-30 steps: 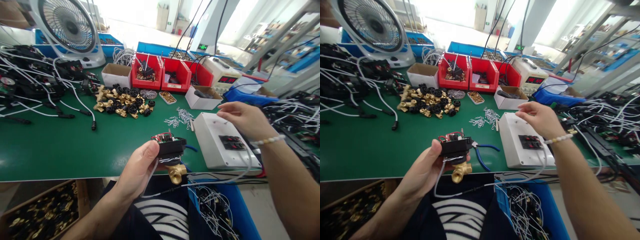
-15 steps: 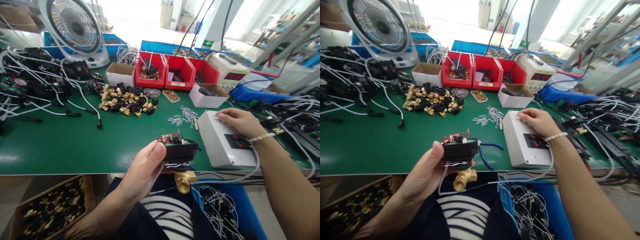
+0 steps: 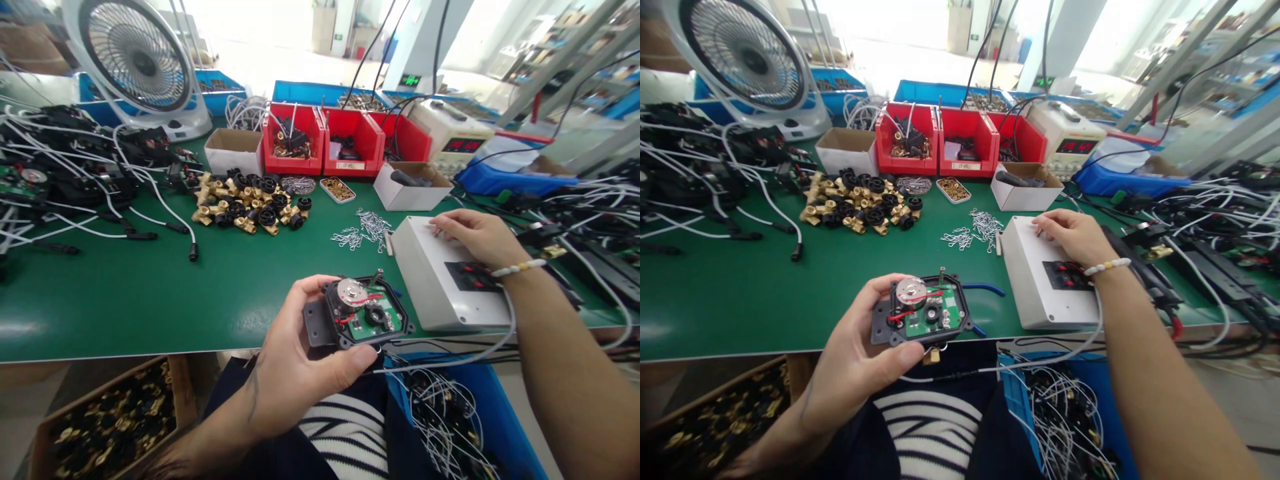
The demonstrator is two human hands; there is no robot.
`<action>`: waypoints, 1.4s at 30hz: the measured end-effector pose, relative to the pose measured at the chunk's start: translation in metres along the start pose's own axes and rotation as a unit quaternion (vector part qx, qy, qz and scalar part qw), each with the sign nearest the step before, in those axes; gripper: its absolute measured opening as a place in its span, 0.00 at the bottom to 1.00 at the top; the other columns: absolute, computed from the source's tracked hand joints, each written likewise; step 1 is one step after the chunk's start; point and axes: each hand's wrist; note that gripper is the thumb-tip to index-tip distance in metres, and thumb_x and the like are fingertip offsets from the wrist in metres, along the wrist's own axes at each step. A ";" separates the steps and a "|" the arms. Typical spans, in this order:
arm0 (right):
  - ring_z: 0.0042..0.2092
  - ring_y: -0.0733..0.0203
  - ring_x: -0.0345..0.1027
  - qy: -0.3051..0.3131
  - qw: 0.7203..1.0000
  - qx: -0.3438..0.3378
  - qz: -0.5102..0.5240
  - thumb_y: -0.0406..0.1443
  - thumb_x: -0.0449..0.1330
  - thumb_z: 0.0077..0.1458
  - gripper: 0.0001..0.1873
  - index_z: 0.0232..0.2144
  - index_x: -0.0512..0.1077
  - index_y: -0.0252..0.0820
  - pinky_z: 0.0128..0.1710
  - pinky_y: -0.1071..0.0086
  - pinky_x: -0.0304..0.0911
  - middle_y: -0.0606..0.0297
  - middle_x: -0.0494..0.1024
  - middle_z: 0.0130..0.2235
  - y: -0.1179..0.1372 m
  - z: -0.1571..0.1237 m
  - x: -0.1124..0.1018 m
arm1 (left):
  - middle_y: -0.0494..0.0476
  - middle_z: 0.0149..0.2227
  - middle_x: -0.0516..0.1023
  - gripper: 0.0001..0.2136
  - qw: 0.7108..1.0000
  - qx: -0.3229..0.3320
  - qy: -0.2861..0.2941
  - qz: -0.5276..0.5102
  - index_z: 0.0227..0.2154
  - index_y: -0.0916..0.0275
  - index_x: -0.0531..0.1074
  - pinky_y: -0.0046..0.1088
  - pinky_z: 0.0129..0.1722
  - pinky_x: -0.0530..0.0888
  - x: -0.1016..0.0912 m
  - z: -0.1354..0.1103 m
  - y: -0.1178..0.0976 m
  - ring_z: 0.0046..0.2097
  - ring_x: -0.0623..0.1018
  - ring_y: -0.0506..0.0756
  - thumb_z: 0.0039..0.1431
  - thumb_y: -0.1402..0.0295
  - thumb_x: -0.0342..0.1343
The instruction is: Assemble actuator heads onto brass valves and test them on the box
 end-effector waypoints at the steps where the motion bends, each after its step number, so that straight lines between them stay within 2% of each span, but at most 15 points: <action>1: 0.30 0.66 0.62 -0.001 1.000 0.001 0.000 0.31 0.58 0.61 0.07 0.30 0.74 0.37 0.38 0.71 0.60 0.61 0.77 0.32 0.000 0.000 0.000 | 0.56 0.47 0.79 0.25 1.000 -0.001 0.006 -0.005 0.52 0.56 0.64 0.27 0.45 0.78 0.000 0.000 0.000 0.44 0.81 0.54 0.54 0.67 0.67; 7: 0.30 0.66 0.63 0.000 1.000 0.003 0.002 0.31 0.59 0.61 0.07 0.31 0.75 0.37 0.39 0.71 0.60 0.61 0.77 0.32 0.001 -0.001 0.000 | 0.54 0.47 0.79 0.24 0.999 0.013 0.023 -0.033 0.53 0.54 0.65 0.24 0.45 0.78 -0.002 -0.001 0.000 0.45 0.81 0.53 0.55 0.68 0.66; 12: 0.30 0.66 0.62 -0.003 1.000 0.004 0.004 0.31 0.59 0.61 0.07 0.30 0.74 0.37 0.37 0.71 0.60 0.62 0.76 0.31 0.000 0.000 0.001 | 0.57 0.47 0.79 0.25 0.999 0.009 0.027 -0.039 0.53 0.56 0.65 0.30 0.44 0.78 -0.004 -0.003 -0.001 0.45 0.81 0.56 0.54 0.67 0.67; 17: 0.29 0.66 0.62 -0.007 1.000 0.003 0.006 0.30 0.59 0.60 0.07 0.29 0.75 0.37 0.37 0.71 0.60 0.61 0.77 0.31 -0.001 0.001 0.001 | 0.65 0.48 0.79 0.26 0.991 -0.068 -0.002 -0.118 0.52 0.65 0.68 0.37 0.47 0.77 -0.002 0.004 0.002 0.47 0.80 0.62 0.55 0.54 0.64; 20: 0.29 0.67 0.62 -0.005 1.000 0.003 0.008 0.30 0.59 0.60 0.07 0.30 0.75 0.36 0.37 0.71 0.60 0.61 0.77 0.31 0.000 0.000 0.001 | 0.67 0.44 0.80 0.27 0.976 -0.106 0.006 -0.191 0.50 0.68 0.72 0.34 0.42 0.78 0.000 0.006 0.006 0.42 0.81 0.60 0.58 0.49 0.59; 23: 0.30 0.67 0.62 -0.004 1.000 0.001 0.009 0.31 0.58 0.61 0.07 0.31 0.75 0.35 0.38 0.71 0.60 0.60 0.77 0.32 -0.001 0.000 0.002 | 0.64 0.40 0.81 0.25 0.968 -0.119 0.020 -0.221 0.47 0.67 0.75 0.28 0.40 0.77 0.000 0.005 0.009 0.39 0.81 0.56 0.59 0.49 0.58; 27: 0.30 0.67 0.62 -0.007 1.000 0.003 0.010 0.30 0.59 0.60 0.06 0.31 0.75 0.36 0.37 0.71 0.60 0.60 0.77 0.32 -0.006 0.003 0.002 | 0.61 0.43 0.81 0.21 0.956 -0.125 0.032 -0.264 0.46 0.63 0.76 0.26 0.44 0.77 -0.001 0.004 0.010 0.42 0.81 0.54 0.62 0.51 0.56; 32: 0.30 0.67 0.62 -0.009 1.000 0.001 0.003 0.31 0.58 0.61 0.07 0.32 0.75 0.34 0.37 0.70 0.59 0.59 0.77 0.32 -0.003 0.000 0.000 | 0.60 0.40 0.80 0.21 0.951 -0.122 0.038 -0.282 0.49 0.63 0.75 0.26 0.43 0.77 -0.002 0.006 0.011 0.41 0.80 0.53 0.63 0.51 0.54; 36: 0.31 0.66 0.62 -0.007 1.000 -0.005 0.002 0.34 0.58 0.60 0.09 0.33 0.76 0.35 0.38 0.70 0.59 0.60 0.77 0.32 -0.002 -0.002 0.001 | 0.60 0.43 0.80 0.20 0.946 -0.120 0.032 -0.298 0.48 0.63 0.76 0.25 0.43 0.77 -0.001 0.006 0.010 0.42 0.80 0.53 0.62 0.52 0.57; 42: 0.29 0.63 0.62 -0.023 1.000 0.004 0.016 0.37 0.60 0.51 0.07 0.28 0.75 0.40 0.35 0.68 0.59 0.65 0.75 0.28 -0.016 0.011 0.004 | 0.63 0.44 0.79 0.21 0.946 -0.132 0.015 -0.296 0.48 0.65 0.75 0.31 0.44 0.78 0.000 0.007 0.007 0.43 0.80 0.57 0.61 0.53 0.58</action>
Point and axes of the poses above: each hand's wrist, its own z-axis towards the middle knuckle, its own x-axis out of the palm, y = z × x
